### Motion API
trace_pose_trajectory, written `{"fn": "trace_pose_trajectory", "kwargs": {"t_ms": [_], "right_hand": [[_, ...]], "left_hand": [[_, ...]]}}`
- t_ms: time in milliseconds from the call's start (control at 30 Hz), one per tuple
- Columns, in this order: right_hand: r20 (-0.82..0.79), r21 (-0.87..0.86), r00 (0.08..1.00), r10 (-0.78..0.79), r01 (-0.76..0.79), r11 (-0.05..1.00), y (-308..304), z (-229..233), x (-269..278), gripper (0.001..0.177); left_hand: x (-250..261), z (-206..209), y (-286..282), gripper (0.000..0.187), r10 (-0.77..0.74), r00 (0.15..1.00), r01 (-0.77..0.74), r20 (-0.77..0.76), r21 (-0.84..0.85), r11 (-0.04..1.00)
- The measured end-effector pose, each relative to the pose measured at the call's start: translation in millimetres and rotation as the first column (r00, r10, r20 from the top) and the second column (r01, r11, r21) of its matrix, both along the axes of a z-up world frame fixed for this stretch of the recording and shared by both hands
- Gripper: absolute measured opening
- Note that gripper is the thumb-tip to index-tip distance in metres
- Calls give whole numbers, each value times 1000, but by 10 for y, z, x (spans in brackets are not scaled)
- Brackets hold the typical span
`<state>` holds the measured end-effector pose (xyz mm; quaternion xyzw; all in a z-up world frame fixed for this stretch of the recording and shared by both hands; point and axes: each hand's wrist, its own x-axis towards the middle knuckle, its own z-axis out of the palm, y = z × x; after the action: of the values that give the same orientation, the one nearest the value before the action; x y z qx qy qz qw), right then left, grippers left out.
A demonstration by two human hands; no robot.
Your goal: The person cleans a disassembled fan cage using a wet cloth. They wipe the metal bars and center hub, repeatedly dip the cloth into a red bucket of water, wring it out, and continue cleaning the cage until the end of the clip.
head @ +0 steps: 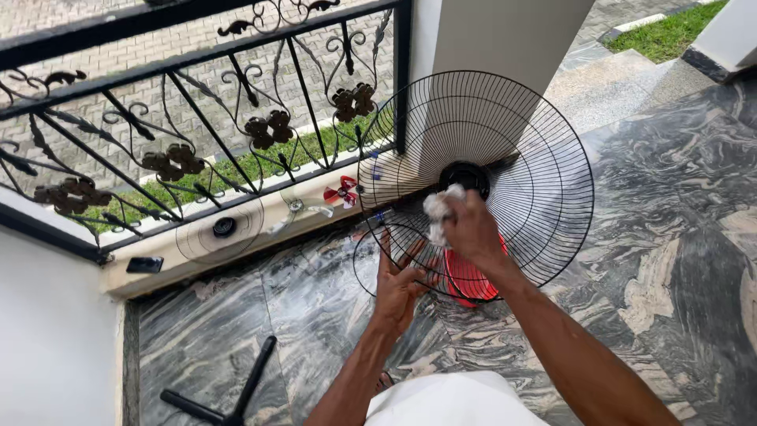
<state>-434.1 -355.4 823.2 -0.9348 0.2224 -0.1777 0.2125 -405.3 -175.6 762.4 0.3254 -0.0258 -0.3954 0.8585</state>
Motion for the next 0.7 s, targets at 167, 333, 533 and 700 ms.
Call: {"fn": "trace_pose_trajectory", "kwargs": {"t_ms": [167,333,533,700], "right_hand": [[-152,290,878,454,-399,870,231,-25,-58,39],[-28,-1,972,235,-235,972,62,172,116,49],[-302,164,872,385,-351,922,548,373,11,41],[-129,253,969,209,-171,952,95,574,93,42]], "left_hand": [[317,-21,90,107,-15,996,12,91,37,999],[369,73,215,111,-21,1000,21,-7,-13,1000],[552,149,263,109,42,998,-45,43,66,997],[532,215,313,109,14,1000,-14,-28,1,1000]]}}
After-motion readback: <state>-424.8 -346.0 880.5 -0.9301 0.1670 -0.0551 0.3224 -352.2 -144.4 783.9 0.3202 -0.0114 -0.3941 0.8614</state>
